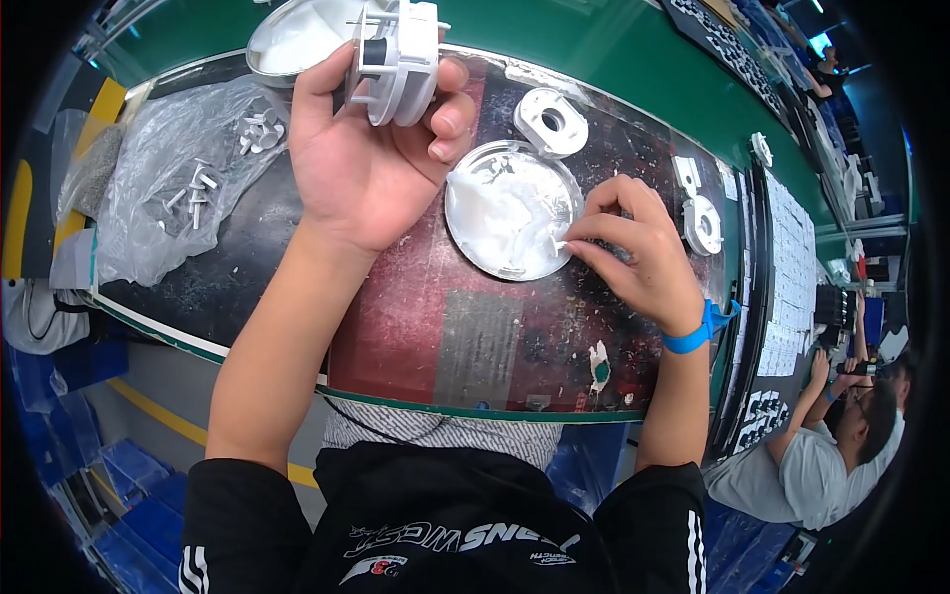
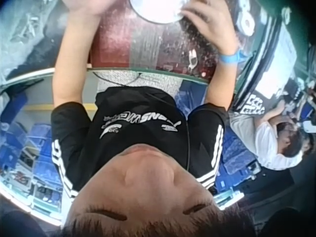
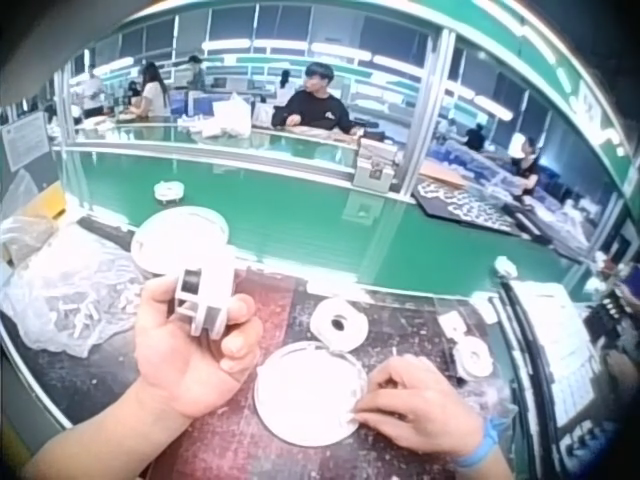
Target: The recorder is assembling small plastic and metal parts for light fixtures, involving dipping components into a paste and fitting them into a housing.
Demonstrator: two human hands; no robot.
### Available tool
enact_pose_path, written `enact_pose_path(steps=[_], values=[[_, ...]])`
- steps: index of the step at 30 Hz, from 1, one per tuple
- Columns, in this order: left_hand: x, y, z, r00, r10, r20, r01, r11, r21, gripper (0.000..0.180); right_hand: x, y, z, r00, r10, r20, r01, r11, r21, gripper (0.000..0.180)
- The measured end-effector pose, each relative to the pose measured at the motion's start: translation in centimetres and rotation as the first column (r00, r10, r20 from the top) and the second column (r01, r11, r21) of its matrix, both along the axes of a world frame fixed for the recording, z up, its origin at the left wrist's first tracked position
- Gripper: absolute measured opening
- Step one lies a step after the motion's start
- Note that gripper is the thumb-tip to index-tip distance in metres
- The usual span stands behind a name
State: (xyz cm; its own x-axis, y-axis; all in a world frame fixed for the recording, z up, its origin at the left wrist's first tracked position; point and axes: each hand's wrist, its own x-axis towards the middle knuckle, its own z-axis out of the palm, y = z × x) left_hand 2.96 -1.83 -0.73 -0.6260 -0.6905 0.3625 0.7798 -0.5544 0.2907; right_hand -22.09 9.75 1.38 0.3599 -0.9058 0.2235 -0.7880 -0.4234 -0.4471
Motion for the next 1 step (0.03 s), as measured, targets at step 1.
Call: enact_pose_path(steps=[1], values=[[-0.03,0.06,0.04,1.0,0.005,0.008,-0.005,1.0,0.013,0.063,-0.05,0.03,-0.02,1.0,-0.006,-0.009,0.007,1.0,0.006,0.01]])
